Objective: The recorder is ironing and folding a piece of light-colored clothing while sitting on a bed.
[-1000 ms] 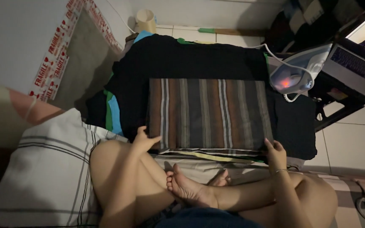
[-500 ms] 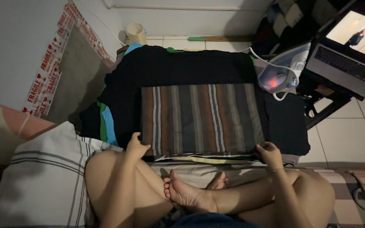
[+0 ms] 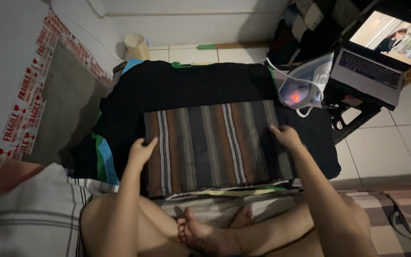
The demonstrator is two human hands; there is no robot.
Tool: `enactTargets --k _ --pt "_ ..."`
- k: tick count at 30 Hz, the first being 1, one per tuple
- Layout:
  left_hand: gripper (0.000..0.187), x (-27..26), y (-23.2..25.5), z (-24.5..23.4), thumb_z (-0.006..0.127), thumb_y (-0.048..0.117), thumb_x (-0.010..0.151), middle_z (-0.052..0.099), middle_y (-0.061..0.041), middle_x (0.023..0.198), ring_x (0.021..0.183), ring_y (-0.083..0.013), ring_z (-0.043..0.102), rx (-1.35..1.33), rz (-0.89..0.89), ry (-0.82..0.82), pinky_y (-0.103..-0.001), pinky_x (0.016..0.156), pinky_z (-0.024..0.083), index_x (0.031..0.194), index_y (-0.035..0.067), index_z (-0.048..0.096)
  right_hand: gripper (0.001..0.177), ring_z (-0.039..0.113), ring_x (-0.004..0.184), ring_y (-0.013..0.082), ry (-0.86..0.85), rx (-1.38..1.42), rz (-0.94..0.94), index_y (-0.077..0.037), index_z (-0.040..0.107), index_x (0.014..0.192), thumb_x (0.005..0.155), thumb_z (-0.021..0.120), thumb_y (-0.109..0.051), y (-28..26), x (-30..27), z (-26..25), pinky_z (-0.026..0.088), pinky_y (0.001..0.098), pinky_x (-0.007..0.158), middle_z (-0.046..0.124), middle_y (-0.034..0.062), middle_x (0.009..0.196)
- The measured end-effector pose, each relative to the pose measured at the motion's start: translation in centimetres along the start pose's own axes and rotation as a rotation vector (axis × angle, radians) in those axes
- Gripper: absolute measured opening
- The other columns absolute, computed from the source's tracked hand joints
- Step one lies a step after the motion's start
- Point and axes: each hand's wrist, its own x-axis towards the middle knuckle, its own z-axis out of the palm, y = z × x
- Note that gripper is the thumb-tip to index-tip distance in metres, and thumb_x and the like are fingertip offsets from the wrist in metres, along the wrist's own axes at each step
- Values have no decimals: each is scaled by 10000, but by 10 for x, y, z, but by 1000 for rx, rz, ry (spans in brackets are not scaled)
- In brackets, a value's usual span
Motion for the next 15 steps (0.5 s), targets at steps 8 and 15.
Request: enactTargets --k 8,15 --pt "381 28 107 -3 608 443 1010 762 -99 1131 1048 -223 733 -182 -289 155 -386 936 565 1121 103 742 677 725 1021 293 174 454 9 35 743 1104 870 749 -600 -49 97 8 534 376 921 758 200 1056" --pt "219 37 102 4 606 301 1013 730 -44 1057 983 -183 683 -367 -169 324 -386 923 515 1062 130 734 416 687 866 182 440 694 28 41 754 1043 913 806 -351 -40 103 30 527 320 812 770 145 975"
